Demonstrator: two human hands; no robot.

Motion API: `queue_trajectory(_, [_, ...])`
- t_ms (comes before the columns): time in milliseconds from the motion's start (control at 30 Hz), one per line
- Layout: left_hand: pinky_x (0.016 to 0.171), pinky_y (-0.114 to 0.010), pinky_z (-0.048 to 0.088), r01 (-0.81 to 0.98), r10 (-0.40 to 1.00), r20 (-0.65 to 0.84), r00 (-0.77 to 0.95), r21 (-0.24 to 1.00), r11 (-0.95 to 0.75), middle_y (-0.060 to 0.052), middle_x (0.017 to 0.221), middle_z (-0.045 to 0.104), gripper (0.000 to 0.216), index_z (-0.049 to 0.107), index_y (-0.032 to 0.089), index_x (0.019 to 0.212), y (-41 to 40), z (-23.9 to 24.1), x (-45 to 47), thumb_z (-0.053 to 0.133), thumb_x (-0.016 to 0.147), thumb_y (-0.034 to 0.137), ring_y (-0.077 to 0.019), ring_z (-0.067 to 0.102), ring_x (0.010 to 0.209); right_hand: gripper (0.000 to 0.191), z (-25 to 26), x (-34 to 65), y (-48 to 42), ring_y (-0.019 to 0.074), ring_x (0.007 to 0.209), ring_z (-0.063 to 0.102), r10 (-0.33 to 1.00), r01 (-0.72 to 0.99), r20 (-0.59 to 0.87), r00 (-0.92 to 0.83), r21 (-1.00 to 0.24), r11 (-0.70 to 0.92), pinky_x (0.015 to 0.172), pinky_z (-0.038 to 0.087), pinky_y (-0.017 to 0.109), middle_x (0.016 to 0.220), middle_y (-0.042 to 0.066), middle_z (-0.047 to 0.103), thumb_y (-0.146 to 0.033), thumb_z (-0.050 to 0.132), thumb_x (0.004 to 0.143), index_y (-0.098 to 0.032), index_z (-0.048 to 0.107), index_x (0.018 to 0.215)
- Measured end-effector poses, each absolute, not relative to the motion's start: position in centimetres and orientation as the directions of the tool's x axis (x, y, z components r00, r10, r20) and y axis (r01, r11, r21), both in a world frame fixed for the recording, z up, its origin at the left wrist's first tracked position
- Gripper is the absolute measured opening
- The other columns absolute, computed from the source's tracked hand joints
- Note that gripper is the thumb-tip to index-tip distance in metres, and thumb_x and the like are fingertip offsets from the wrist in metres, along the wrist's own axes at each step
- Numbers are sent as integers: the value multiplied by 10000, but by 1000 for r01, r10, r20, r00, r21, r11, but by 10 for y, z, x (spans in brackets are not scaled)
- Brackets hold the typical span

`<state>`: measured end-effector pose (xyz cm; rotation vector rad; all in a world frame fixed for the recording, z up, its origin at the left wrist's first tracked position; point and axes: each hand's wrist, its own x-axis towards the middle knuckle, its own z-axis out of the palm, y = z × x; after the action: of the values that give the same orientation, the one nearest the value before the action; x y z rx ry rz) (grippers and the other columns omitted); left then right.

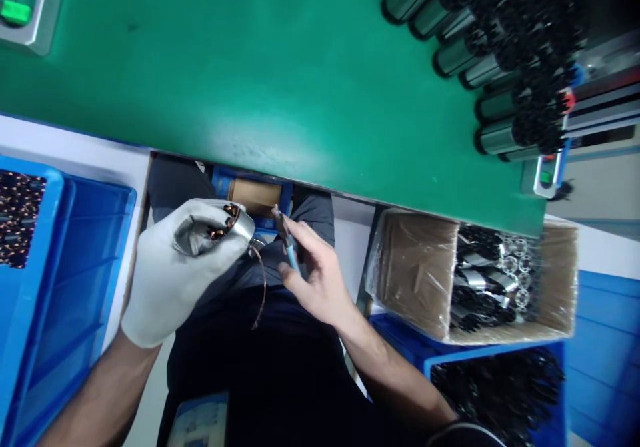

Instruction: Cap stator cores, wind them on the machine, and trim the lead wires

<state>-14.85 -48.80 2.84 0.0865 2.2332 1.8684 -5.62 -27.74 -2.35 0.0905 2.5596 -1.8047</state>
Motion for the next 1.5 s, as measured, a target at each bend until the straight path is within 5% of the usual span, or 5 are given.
queue_trajectory(333, [658,-279,632,-290,73,-293,-953,956,40,-5,805,843,118,785,242,759,-462,29,-147,889,753,296,-187,773,713,742,-23,-51,-291,206,945,661,59,-176,249,-967,-814,553,847,678,371,1084,35,672,-208,826,983,-385,696,1692])
queue_trajectory(967, [782,-298,662,-308,103,-309,-946,951,23,-29,874,844,163,733,217,820,-449,23,-144,828,769,339,-182,785,790,894,-30,-47,-288,161,902,655,78,-147,192,-978,-908,393,830,651,302,1025,-16,630,-101,815,1026,-522,559,1772])
queue_trajectory(1267, [691,-296,674,-465,-107,-491,-865,862,-203,-34,1046,827,441,717,233,1045,-510,15,-132,955,809,520,-203,838,799,947,-78,-58,-267,305,1160,791,-9,409,-452,-892,-816,409,1083,671,468,1390,160,789,-502,708,1028,-184,413,1869])
queue_trajectory(1367, [843,-379,716,-338,-368,-272,-889,932,130,-46,1151,837,418,733,268,1144,-609,36,-116,882,849,524,-239,848,929,1257,-104,-55,-257,483,1525,669,97,452,-523,-847,-610,651,1252,574,654,1687,281,609,-587,733,929,-145,126,1939])
queue_trajectory(1500, [1229,-508,611,-461,-579,155,-801,458,760,-78,1310,809,442,786,222,1147,-751,58,-110,860,840,532,-315,774,1304,1177,-132,-48,-253,554,1707,487,13,390,-565,-825,-554,736,1251,569,694,1750,294,532,-721,595,978,-166,183,1931])
